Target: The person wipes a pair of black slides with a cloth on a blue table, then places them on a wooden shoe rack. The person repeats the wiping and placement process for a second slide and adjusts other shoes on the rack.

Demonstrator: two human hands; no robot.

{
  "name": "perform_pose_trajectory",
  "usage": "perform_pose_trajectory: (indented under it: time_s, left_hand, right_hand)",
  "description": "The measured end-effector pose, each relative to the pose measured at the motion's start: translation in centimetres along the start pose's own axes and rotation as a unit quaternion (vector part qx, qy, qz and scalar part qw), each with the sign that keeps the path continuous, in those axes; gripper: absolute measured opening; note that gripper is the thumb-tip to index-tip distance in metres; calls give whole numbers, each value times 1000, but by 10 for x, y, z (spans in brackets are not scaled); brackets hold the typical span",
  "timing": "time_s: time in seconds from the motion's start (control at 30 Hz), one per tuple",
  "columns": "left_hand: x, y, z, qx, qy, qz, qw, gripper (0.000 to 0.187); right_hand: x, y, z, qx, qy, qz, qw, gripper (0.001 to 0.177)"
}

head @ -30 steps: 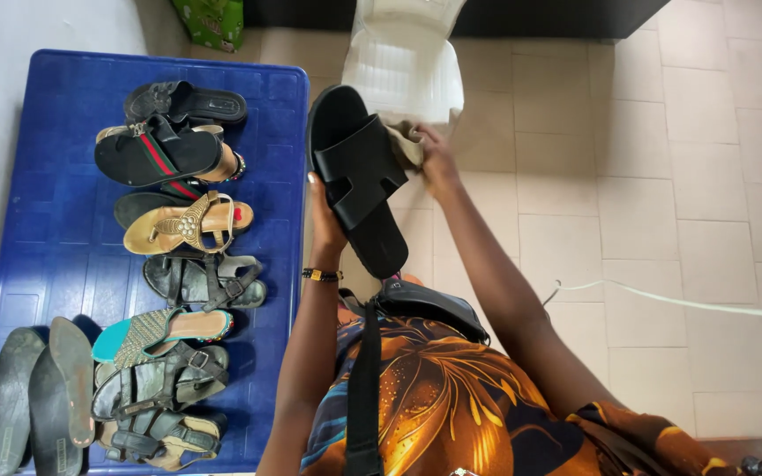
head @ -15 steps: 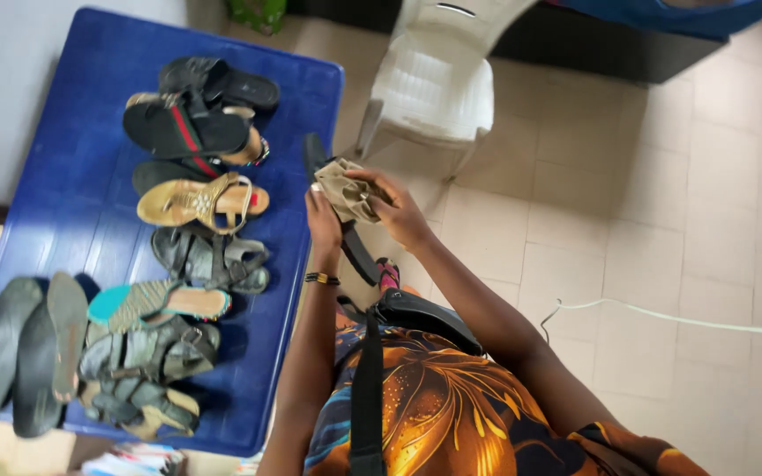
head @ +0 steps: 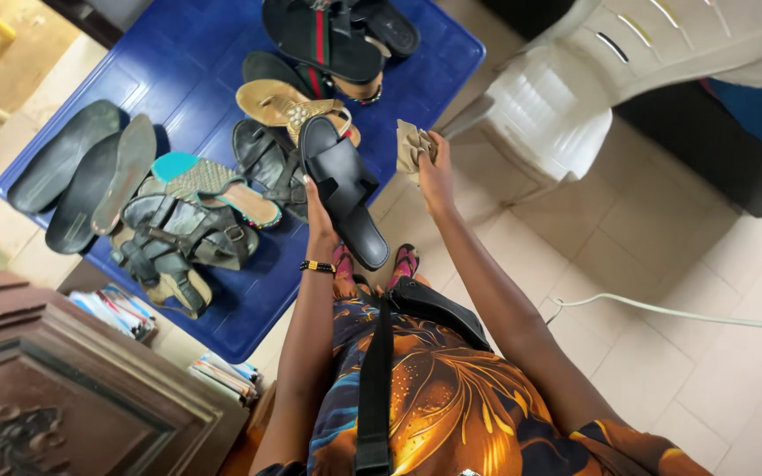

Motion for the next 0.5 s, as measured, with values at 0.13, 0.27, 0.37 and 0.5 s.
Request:
perform_pose_trajectory:
  time_s: [0.13, 0.27, 0.37, 0.5]
  left_hand:
    - [-17, 1, 10, -4, -7, 6, 1000, 88]
    - [-26, 2, 17, 8, 0, 9, 1000, 88]
    - [-29, 1, 19, -11, 12, 24, 1000, 86]
    - [-29, -3, 11, -31, 7, 44, 999, 85]
  right_hand:
    - [34, 25, -1, -90, -31, 85, 992, 49]
    - [51, 71, -7, -134, -132, 201, 961, 56]
    - [49, 88, -2, -68, -177, 249, 950, 57]
    - [38, 81, 3, -44, -109, 234, 965, 52]
Point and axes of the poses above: each hand's wrist, its own z-axis away from the middle knuckle, its own x-axis out of the palm, y = z × x, the point moved 3 cm from there along -z, towards the middle knuckle, and after that the axes turned 5 degrees about -z, right-handed, at the moved point
